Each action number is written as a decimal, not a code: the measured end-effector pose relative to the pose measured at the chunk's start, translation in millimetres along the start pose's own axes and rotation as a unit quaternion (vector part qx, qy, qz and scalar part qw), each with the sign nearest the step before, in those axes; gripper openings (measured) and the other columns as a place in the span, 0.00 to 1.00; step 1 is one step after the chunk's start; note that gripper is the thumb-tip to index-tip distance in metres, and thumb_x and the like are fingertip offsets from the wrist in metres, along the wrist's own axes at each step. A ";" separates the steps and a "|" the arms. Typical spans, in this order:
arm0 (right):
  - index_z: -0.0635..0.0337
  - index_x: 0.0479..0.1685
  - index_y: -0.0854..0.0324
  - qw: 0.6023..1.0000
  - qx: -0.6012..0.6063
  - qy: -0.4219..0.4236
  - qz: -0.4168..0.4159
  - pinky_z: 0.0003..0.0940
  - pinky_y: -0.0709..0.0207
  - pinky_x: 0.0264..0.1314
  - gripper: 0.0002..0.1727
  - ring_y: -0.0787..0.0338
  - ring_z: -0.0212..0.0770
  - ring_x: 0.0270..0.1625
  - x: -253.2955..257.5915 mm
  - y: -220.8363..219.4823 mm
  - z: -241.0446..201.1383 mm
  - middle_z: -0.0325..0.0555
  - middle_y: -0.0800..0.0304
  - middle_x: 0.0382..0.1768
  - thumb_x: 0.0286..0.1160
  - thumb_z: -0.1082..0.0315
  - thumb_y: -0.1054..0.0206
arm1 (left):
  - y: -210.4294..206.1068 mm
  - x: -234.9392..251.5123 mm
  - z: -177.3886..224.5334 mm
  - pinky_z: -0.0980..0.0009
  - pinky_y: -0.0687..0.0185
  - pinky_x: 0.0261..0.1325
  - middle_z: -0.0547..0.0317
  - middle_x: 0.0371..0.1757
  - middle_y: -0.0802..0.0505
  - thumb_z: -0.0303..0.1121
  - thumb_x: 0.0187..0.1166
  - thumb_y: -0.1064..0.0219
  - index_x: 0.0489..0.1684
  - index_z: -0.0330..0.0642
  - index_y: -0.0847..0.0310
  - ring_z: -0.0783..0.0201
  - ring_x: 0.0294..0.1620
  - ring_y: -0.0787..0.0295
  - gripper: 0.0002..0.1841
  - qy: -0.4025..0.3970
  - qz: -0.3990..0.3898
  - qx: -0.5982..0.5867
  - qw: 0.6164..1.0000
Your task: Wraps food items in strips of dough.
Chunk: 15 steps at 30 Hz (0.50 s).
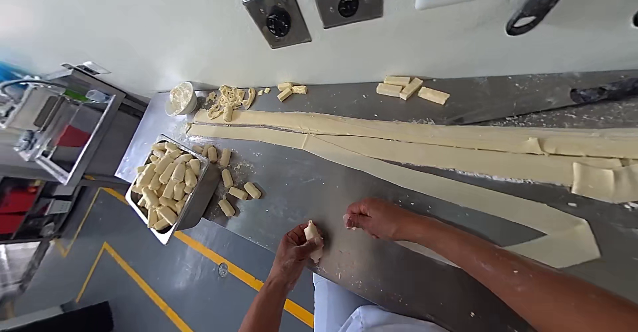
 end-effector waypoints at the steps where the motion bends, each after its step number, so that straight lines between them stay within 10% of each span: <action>1: 0.66 0.51 0.16 1.000 -0.015 -0.005 0.001 0.32 0.29 0.39 0.20 0.25 0.34 0.32 6.7 5.0 -3.6 0.46 0.20 0.34 0.94 0.57 0.46 | 5.5 -1.7 4.0 0.70 0.11 0.54 0.59 0.43 0.07 0.16 0.75 0.38 0.63 0.26 0.25 0.68 0.43 0.07 0.17 -0.003 0.002 -0.027 1.000; 6: 0.64 0.60 0.11 0.969 -0.232 0.067 0.049 0.54 0.29 0.73 0.17 0.18 0.59 0.66 48.2 5.6 -22.3 0.61 0.14 0.57 0.83 0.61 0.32 | -3.8 -8.1 11.9 0.69 0.09 0.52 0.57 0.43 0.05 0.17 0.82 0.49 0.64 0.29 0.28 0.65 0.42 0.05 0.15 0.002 -0.020 -0.137 0.990; 10: 0.65 0.93 0.47 0.963 -0.198 0.178 0.047 0.57 0.43 0.89 0.53 0.35 0.62 0.87 34.4 -9.4 -43.9 0.66 0.34 0.84 0.68 0.59 0.19 | -12.3 -5.1 8.1 0.69 0.08 0.49 0.56 0.40 0.06 0.15 0.82 0.46 0.64 0.28 0.27 0.65 0.38 0.06 0.14 0.004 0.008 -0.142 0.990; 13: 0.70 0.94 0.55 0.945 -0.182 0.262 0.078 0.54 0.38 0.87 0.62 0.29 0.65 0.83 17.0 -47.1 -40.0 0.72 0.29 0.79 0.57 0.70 0.16 | -24.7 -9.7 7.3 0.68 0.07 0.47 0.57 0.36 0.05 0.16 0.81 0.45 0.53 0.33 0.25 0.66 0.37 0.05 0.09 -0.005 -0.010 -0.160 0.987; 15: 0.75 0.89 0.47 0.918 -0.146 0.324 0.177 0.47 0.29 0.81 0.58 0.18 0.62 0.74 16.7 -61.0 -29.3 0.70 0.19 0.70 0.50 0.74 0.16 | -30.3 -12.2 6.8 0.67 0.08 0.49 0.59 0.38 0.04 0.34 0.91 0.58 0.55 0.37 0.25 0.66 0.40 0.05 0.15 -0.014 -0.058 -0.183 0.981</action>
Point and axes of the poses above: each hand's wrist, its own x-axis towards the middle knuckle, its own y-axis out of the back of the hand, z = x × y, the point moved 3 cm from there along x, towards the middle knuckle
